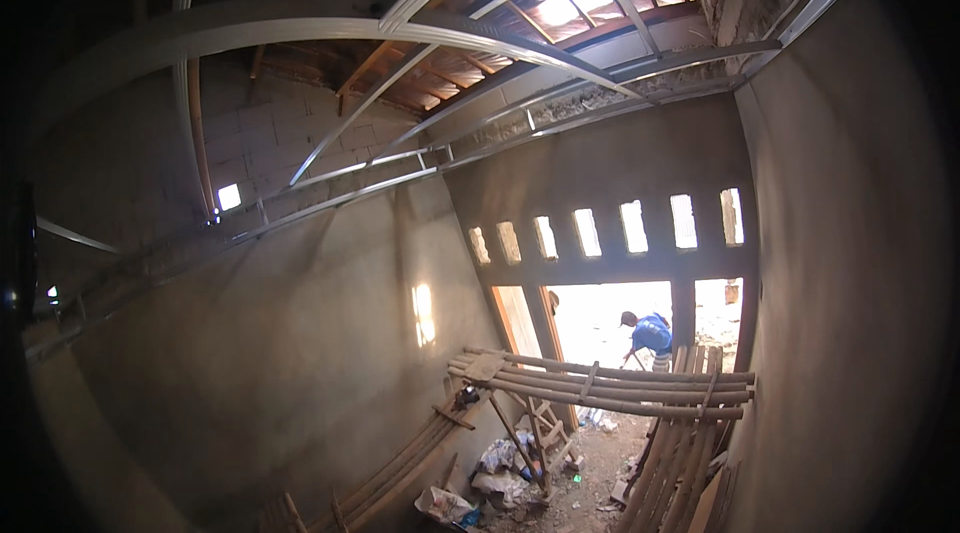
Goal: The person cuts metal framing strips with shears and positions them onto an overhead ceiling grid while standing on scaffolding.
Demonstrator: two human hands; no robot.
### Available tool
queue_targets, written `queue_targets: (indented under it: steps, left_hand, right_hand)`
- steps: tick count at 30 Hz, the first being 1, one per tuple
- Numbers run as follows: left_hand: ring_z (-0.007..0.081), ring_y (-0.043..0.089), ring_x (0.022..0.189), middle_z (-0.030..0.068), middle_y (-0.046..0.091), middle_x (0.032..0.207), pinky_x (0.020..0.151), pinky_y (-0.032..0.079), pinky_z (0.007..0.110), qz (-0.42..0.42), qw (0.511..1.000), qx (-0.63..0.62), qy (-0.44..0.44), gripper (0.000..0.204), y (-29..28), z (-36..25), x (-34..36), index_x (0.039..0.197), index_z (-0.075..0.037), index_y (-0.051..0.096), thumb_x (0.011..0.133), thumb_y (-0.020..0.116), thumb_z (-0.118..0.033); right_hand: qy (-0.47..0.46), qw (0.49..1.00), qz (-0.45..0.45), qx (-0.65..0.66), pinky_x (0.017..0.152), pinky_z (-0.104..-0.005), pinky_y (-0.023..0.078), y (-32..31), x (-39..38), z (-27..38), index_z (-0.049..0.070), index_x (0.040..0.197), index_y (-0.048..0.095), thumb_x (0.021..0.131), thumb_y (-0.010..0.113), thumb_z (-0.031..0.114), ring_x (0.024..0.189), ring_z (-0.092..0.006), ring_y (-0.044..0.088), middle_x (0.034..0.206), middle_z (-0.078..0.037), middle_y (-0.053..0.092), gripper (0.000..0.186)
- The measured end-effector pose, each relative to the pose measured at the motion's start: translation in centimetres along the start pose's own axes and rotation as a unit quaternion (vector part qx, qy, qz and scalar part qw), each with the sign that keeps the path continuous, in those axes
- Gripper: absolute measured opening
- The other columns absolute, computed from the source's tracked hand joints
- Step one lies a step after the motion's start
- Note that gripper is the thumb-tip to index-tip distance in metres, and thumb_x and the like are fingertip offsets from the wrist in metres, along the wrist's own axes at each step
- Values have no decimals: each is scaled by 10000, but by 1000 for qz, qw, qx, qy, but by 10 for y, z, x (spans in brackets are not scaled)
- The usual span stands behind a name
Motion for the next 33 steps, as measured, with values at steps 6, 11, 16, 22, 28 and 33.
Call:
queue_targets:
  steps: [6, 11, 16, 22, 28, 33]
  left_hand:
    - [112, 585, 618, 12, 645, 752, 555, 481, 314, 3, 999, 12, -31, 273, 13, 22, 0, 1042, -93, 689, 906, 781, -311]
    - [113, 586, 618, 10, 646, 744, 558, 481, 316, 4, 999, 21, -48, 256, -2, 64, -22, 1023, -94, 697, 908, 778, -308]
    - [73, 503, 543, -43, 551, 657, 489, 400, 296, 57, 997, -44, -12, 217, 10, 7, -21, 978, -111, 677, 957, 718, -324]
    - [121, 540, 616, 27, 563, 799, 569, 477, 317, 32, 995, -90, -13, 335, -15, 24, -21, 1138, -36, 570, 951, 697, -282]
    - [136, 565, 661, 59, 574, 874, 614, 512, 337, 43, 995, -91, -24, 348, -18, 20, -35, 1198, -16, 558, 959, 693, -229]
    - [147, 627, 642, 67, 592, 886, 572, 541, 329, 7, 994, -106, -9, 366, -24, 21, -41, 1218, -8, 548, 955, 717, -199]
  right_hand:
    - [164, 983, 63, 48, 549, -372, 531, -47, -24, -28, 200, 1239, 691, 913, 615, 165, 742, -233, 647, 1106, -92, 649, 336]
    - [443, 708, -19, 549, 461, -270, 271, -14, -77, -118, 107, 1446, 585, 985, 378, 593, 538, -81, 350, 730, 93, 532, 702]
    - [448, 840, -30, 304, 440, -290, 367, -68, -43, -93, 129, 938, 680, 1031, 608, 343, 508, -86, 465, 695, 32, 578, 244]
    - [451, 828, -50, 329, 370, -267, 363, -87, 5, 11, 80, 870, 669, 940, 765, 221, 430, -59, 451, 583, 51, 493, 185]
    - [447, 837, 2, 314, 378, -265, 359, -71, 6, 29, 63, 896, 680, 945, 762, 228, 437, -56, 451, 581, 52, 493, 192]
    - [441, 846, 13, 299, 381, -263, 357, -65, 6, 25, 61, 891, 678, 948, 763, 226, 440, -55, 453, 581, 52, 495, 194]
Point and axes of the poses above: each hand's wrist, its own x-axis towards the middle knuckle, its own y-axis out of the palm, z = x × y, the point moved 10 cm from there along x, towards the middle knuckle
